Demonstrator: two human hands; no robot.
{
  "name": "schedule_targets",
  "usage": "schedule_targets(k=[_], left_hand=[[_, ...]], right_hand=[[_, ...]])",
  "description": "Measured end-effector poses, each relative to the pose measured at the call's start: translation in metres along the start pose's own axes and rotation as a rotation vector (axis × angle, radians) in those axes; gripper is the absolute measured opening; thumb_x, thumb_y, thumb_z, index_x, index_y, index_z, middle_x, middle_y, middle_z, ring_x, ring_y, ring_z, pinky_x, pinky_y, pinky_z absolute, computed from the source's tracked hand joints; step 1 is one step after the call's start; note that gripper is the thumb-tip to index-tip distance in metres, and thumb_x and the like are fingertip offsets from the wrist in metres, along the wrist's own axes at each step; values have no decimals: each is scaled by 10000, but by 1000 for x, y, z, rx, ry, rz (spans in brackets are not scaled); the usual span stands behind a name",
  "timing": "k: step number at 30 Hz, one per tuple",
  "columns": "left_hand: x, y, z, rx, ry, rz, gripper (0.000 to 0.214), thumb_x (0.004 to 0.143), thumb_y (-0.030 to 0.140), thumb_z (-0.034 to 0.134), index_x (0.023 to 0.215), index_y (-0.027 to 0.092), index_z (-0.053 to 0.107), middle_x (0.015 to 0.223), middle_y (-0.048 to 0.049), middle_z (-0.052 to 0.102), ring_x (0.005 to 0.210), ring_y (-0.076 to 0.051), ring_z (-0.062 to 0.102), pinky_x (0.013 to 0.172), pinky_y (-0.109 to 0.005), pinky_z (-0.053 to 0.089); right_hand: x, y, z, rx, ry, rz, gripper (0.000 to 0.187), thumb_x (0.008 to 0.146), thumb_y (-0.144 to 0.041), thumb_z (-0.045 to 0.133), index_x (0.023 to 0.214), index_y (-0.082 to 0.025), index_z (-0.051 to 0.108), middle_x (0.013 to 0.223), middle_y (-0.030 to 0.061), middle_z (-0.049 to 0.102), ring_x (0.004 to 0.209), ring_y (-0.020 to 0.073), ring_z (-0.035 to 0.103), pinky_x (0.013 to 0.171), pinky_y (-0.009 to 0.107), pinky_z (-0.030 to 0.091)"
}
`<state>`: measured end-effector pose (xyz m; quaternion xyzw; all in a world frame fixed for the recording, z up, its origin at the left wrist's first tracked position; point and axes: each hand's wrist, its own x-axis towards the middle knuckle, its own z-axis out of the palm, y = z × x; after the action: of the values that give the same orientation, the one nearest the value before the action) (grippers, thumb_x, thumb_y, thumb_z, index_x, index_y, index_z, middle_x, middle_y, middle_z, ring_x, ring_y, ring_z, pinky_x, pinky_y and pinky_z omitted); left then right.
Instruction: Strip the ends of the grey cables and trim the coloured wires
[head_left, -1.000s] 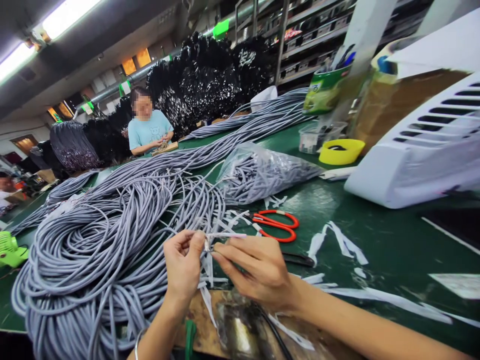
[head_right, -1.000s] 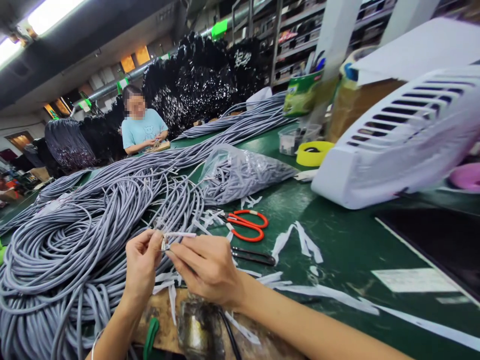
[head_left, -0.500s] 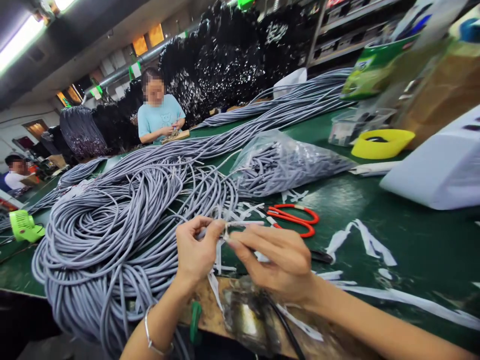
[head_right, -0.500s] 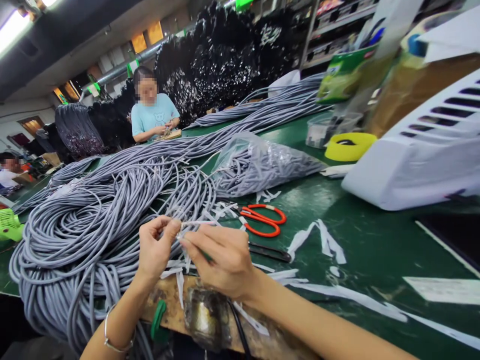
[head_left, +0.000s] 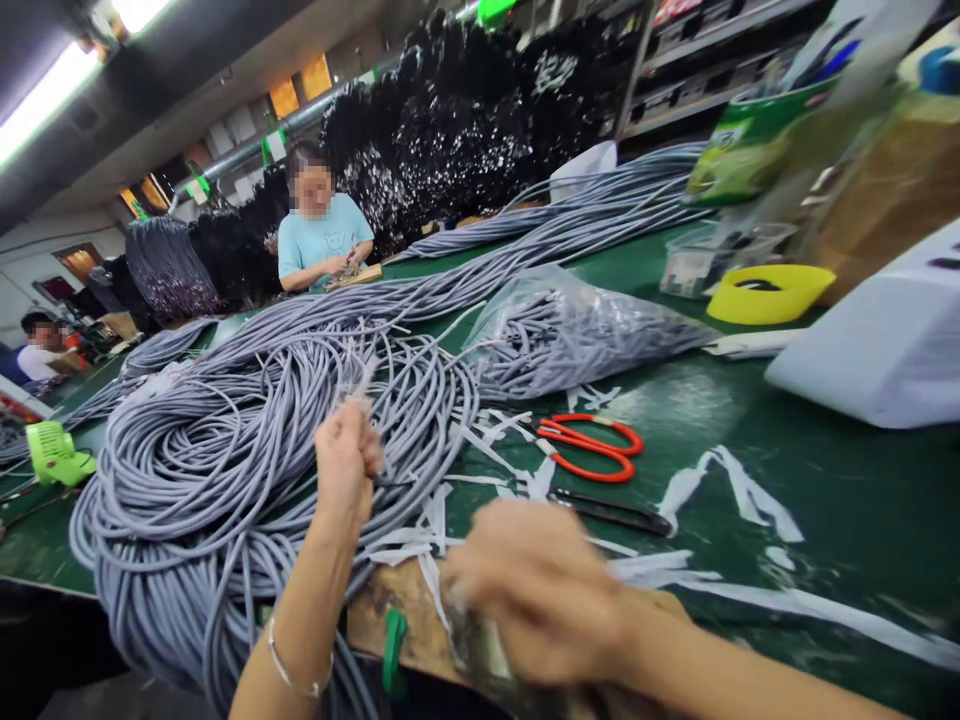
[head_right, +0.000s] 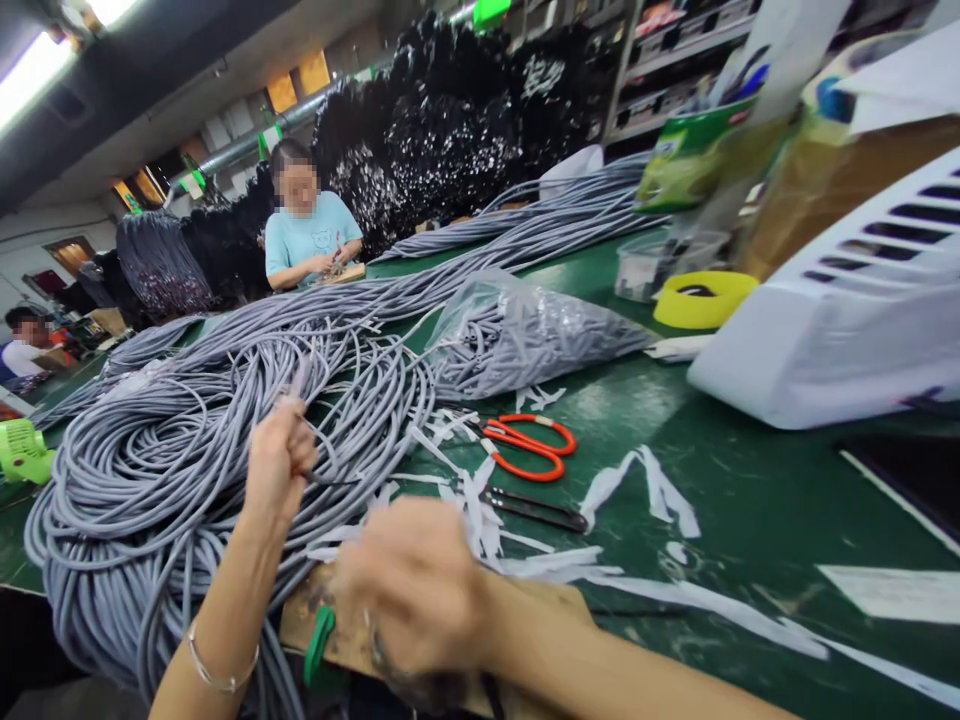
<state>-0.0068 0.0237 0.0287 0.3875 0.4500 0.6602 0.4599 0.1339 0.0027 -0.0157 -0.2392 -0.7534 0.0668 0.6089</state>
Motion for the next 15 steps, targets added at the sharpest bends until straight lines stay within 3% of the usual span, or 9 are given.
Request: schedule_targets(k=[4, 10, 15], left_hand=[[-4, -3, 8, -39, -167, -89, 455, 582, 513, 715, 717, 140, 492, 425, 125, 279, 343, 4, 158, 351, -129, 112], [-14, -17, 18, -12, -226, -58, 485, 598, 509, 707, 832, 157, 469, 457, 112, 357, 365, -10, 243, 376, -136, 177], [-17, -19, 17, 45, -222, -55, 485, 602, 512, 701, 851, 155, 486, 481, 103, 375, 392, -21, 280, 395, -147, 226]], right_hand=[[18, 13, -9, -3, 215, 167, 207, 838, -195, 448, 636, -209, 493, 467, -43, 430, 381, 83, 372, 382, 210, 328], [19, 18, 0, 69, 6, 328, 176, 769, -332, 553, 688, -178, 524, 460, -92, 258, 361, 52, 245, 326, 173, 230], [16, 16, 0, 85, -17, 357, 157, 780, -311, 529, 761, -159, 569, 481, -88, 258, 364, 50, 247, 336, 176, 229]])
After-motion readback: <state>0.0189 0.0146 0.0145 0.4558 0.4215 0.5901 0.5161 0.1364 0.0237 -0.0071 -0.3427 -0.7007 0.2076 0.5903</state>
